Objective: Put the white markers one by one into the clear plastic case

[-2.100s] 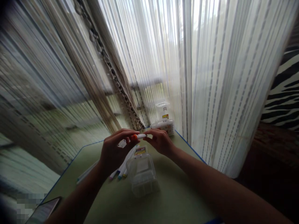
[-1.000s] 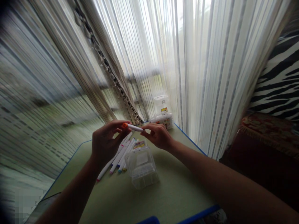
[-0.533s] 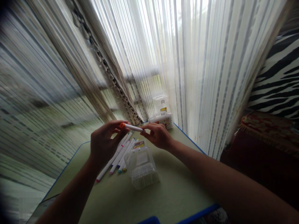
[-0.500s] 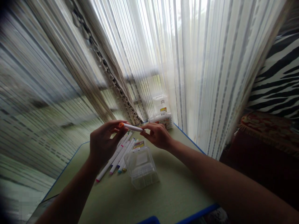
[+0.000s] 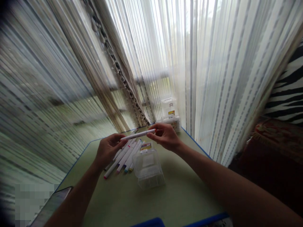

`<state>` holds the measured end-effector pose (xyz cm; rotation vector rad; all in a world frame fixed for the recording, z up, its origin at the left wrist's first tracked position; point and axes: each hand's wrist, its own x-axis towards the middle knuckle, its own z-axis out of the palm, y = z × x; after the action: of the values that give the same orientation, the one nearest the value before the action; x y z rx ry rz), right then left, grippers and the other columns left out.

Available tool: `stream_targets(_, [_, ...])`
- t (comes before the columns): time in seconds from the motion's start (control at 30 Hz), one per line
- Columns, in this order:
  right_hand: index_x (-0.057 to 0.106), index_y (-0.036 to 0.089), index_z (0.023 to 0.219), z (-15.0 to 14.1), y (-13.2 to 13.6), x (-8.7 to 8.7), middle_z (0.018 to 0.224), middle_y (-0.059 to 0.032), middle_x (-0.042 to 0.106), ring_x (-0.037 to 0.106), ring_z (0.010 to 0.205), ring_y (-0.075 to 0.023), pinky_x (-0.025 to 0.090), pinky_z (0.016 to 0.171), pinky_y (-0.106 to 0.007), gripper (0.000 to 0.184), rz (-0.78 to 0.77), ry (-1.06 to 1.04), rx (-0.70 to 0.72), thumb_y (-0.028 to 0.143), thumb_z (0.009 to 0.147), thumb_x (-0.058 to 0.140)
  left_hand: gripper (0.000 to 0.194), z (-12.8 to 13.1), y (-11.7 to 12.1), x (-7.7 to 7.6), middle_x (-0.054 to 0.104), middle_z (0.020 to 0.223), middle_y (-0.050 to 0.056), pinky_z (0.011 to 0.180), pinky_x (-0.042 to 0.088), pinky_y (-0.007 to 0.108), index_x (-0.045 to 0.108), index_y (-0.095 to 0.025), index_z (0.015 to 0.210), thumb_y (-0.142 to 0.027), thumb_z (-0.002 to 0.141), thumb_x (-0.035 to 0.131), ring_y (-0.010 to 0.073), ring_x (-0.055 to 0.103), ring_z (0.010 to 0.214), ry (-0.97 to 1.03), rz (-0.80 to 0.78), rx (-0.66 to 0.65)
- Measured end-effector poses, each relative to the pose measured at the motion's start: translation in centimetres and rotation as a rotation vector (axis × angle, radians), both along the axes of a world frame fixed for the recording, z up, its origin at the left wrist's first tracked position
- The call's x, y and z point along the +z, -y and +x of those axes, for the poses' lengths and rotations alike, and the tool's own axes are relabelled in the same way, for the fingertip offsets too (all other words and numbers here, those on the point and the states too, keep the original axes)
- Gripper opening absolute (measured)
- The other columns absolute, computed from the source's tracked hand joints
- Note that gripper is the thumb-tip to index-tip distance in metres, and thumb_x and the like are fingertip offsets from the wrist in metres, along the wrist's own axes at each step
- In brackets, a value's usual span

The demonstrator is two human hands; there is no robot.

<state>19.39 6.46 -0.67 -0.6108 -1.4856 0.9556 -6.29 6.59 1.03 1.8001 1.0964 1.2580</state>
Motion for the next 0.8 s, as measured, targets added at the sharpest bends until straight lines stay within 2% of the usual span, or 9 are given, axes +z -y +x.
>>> stream_targets(0.1, [0.069, 0.014, 0.081, -0.3, 0.6, 0.7, 0.059, 0.0044, 0.059, 0.047, 0.044, -0.0056, 0.036, 0.038, -0.019, 0.025, -0.001, -0.051, 0.022, 0.027, 0.069, 0.087, 0.022, 0.2, -0.4, -1.1, 0.072, 0.078, 0.004, 0.059, 0.050, 0.024, 0.076, -0.015, 0.088, -0.032, 0.075, 0.081, 0.0132, 0.063, 0.065, -0.175, 0.097, -0.002])
stream_targets(0.27, [0.069, 0.015, 0.078, -0.5, 1.0, 0.8, 0.069, 0.0008, 0.068, 0.062, 0.056, -0.0091, 0.051, 0.051, -0.021, 0.023, 0.023, -0.045, 0.074, 0.023, 0.067, 0.088, 0.015, 1.2, -0.3, -2.1, 0.070, 0.074, 0.001, 0.058, 0.049, 0.023, 0.075, -0.017, 0.087, -0.030, 0.080, 0.076, 0.0127, 0.062, 0.062, -0.347, 0.258, -0.004])
stream_targets(0.43, [0.070, 0.016, 0.080, -0.6, 1.1, 0.4, 0.070, 0.0004, 0.069, 0.062, 0.056, -0.0093, 0.050, 0.049, -0.021, 0.022, 0.040, -0.002, 0.042, 0.022, 0.068, 0.087, 0.015, 1.4, -0.1, -2.6, 0.070, 0.075, 0.001, 0.056, 0.049, 0.023, 0.073, -0.018, 0.090, -0.032, 0.083, 0.072, 0.0126, 0.062, 0.061, -0.409, 0.299, 0.015])
stream_targets(0.63, [0.071, 0.016, 0.082, -0.3, 0.8, 0.6, 0.068, 0.0015, 0.065, 0.056, 0.051, -0.0080, 0.045, 0.043, -0.021, 0.024, -0.006, -0.029, 0.014, 0.026, 0.068, 0.087, 0.018, 1.3, -0.1, -2.4, 0.070, 0.076, 0.002, 0.059, 0.052, 0.024, 0.071, -0.018, 0.088, -0.035, 0.083, 0.073, 0.0139, 0.063, 0.064, -0.376, 0.309, 0.041])
stream_targets(0.73, [0.072, 0.015, 0.086, 0.5, -0.2, 0.3, 0.064, 0.0035, 0.062, 0.051, 0.045, -0.0060, 0.039, 0.039, -0.019, 0.026, -0.112, -0.120, 0.008, 0.028, 0.070, 0.087, 0.020, 1.6, 0.4, -2.0, 0.071, 0.079, 0.003, 0.061, 0.053, 0.025, 0.072, -0.017, 0.089, -0.036, 0.082, 0.075, 0.0144, 0.065, 0.068, -0.262, 0.291, 0.087])
stream_targets(0.8, [0.072, 0.014, 0.084, 1.1, -1.0, -0.2, 0.058, 0.0049, 0.058, 0.049, 0.043, -0.0054, 0.037, 0.038, -0.018, 0.025, -0.217, -0.175, 0.059, 0.031, 0.071, 0.086, 0.023, 2.1, 1.0, -1.6, 0.071, 0.080, 0.004, 0.061, 0.054, 0.025, 0.072, -0.016, 0.092, -0.036, 0.081, 0.076, 0.0144, 0.065, 0.069, -0.140, 0.273, 0.102])
